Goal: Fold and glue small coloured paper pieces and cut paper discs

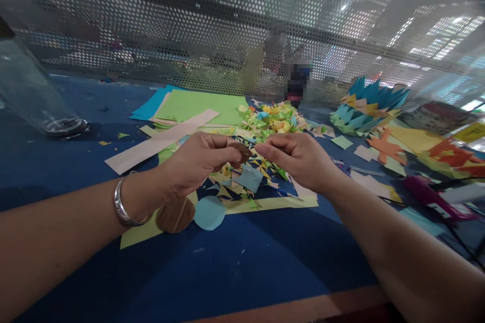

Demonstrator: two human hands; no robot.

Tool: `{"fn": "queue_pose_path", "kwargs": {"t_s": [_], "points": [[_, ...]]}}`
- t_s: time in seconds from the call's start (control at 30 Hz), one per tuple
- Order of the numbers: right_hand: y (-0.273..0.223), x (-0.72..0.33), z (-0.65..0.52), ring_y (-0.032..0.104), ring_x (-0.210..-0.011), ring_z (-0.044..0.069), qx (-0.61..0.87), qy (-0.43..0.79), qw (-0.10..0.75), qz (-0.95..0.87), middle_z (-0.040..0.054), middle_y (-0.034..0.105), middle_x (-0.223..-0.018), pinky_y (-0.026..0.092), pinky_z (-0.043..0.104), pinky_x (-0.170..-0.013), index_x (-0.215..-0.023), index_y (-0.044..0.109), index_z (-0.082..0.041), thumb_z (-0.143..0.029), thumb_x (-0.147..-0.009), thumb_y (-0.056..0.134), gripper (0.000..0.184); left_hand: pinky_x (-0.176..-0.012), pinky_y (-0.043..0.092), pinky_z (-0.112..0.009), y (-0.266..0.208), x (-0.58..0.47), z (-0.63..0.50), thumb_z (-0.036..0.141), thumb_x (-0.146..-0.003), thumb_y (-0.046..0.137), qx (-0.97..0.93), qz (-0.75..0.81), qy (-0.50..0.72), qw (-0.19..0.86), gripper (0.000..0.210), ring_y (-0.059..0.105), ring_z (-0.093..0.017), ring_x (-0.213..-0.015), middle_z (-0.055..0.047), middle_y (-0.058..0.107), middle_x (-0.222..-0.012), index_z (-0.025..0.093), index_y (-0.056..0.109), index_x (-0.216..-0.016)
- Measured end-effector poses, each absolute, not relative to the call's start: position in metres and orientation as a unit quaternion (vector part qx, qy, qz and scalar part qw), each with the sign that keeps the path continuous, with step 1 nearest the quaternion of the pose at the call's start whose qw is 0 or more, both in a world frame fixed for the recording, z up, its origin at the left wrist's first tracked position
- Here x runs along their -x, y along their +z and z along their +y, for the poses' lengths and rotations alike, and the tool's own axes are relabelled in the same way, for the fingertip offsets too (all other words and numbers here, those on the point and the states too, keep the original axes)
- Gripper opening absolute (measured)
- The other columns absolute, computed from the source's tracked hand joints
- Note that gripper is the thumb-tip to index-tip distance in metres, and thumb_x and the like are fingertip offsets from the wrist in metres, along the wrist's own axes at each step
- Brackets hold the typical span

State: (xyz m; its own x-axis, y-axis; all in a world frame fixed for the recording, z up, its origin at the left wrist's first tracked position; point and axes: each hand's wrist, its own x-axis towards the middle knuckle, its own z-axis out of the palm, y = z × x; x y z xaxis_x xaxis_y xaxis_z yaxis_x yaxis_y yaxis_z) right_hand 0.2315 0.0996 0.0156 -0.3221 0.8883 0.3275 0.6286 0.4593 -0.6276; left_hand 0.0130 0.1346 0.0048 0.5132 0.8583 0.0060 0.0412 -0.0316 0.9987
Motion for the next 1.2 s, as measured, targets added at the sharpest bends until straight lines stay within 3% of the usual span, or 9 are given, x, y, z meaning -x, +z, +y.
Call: {"fn": "queue_pose_path", "kwargs": {"t_s": [0.1,0.2,0.43,0.63,0.9,1.03,1.2], "points": [[0.014,-0.229,0.1,0.029,-0.054,0.009,0.491,0.225,0.349,-0.766,-0.0065,0.031,-0.057,0.02,0.029,-0.051,-0.065,0.048,-0.02,-0.057,-0.095,0.061,0.049,-0.068,0.05,-0.026,0.003,-0.014,0.133,0.022,-0.079,0.07,-0.655,0.347,0.341,0.578,0.01,0.061,-0.014,-0.07,-0.002,0.073,-0.077,0.022,0.08,-0.079],[0.013,-0.226,0.099,0.027,-0.053,0.009,0.494,0.258,0.367,-0.745,-0.0073,0.035,-0.055,0.018,0.028,-0.049,-0.071,0.057,-0.018,-0.057,-0.091,0.066,0.045,-0.075,0.052,-0.029,0.002,-0.013,0.132,0.026,-0.082,0.068,-0.7,0.343,0.322,0.537,0.012,0.066,-0.017,-0.079,-0.003,0.074,-0.079,0.021,0.078,-0.078],[0.004,-0.219,0.099,0.043,-0.059,0.009,0.456,0.316,0.391,-0.734,-0.0022,0.058,-0.071,0.031,0.024,-0.053,-0.083,0.064,-0.016,-0.042,-0.081,0.081,0.031,-0.066,0.051,-0.032,0.004,-0.012,0.129,0.03,-0.079,0.07,-0.739,0.351,0.305,0.486,0.015,0.065,-0.02,-0.071,-0.004,0.073,-0.074,0.019,0.076,-0.072],[0.007,-0.217,0.098,0.037,-0.056,0.008,0.455,0.304,0.402,-0.734,-0.0041,0.053,-0.067,0.03,0.024,-0.051,-0.079,0.063,-0.016,-0.033,-0.082,0.079,0.024,-0.062,0.047,-0.028,0.002,-0.014,0.128,0.032,-0.08,0.075,-0.688,0.361,0.321,0.542,0.015,0.062,-0.015,-0.066,-0.003,0.072,-0.071,0.019,0.076,-0.073],[0.009,-0.216,0.098,0.038,-0.058,0.008,0.46,0.279,0.444,-0.717,-0.0038,0.051,-0.068,0.031,0.024,-0.052,-0.079,0.061,-0.016,-0.034,-0.083,0.078,0.025,-0.07,0.055,-0.026,-0.006,-0.017,0.128,0.043,-0.082,0.079,-0.615,0.341,0.387,0.597,0.024,0.07,-0.018,-0.084,-0.005,0.077,-0.091,0.022,0.079,-0.094],[0.008,-0.217,0.098,0.037,-0.058,0.008,0.463,0.267,0.448,-0.716,-0.0039,0.049,-0.068,0.028,0.025,-0.052,-0.081,0.061,-0.017,-0.044,-0.085,0.077,0.032,-0.069,0.057,-0.027,-0.005,-0.018,0.126,0.041,-0.081,0.08,-0.603,0.333,0.406,0.6,0.024,0.072,-0.019,-0.084,-0.006,0.077,-0.091,0.022,0.077,-0.096],[0.007,-0.221,0.097,0.027,-0.051,0.008,0.463,0.297,0.45,-0.703,-0.0074,0.034,-0.057,0.02,0.027,-0.048,-0.08,0.063,-0.018,-0.061,-0.093,0.062,0.045,-0.067,0.056,-0.026,-0.002,-0.016,0.128,0.043,-0.084,0.078,-0.611,0.331,0.401,0.597,0.024,0.073,-0.021,-0.088,-0.007,0.077,-0.093,0.022,0.077,-0.095]]}}
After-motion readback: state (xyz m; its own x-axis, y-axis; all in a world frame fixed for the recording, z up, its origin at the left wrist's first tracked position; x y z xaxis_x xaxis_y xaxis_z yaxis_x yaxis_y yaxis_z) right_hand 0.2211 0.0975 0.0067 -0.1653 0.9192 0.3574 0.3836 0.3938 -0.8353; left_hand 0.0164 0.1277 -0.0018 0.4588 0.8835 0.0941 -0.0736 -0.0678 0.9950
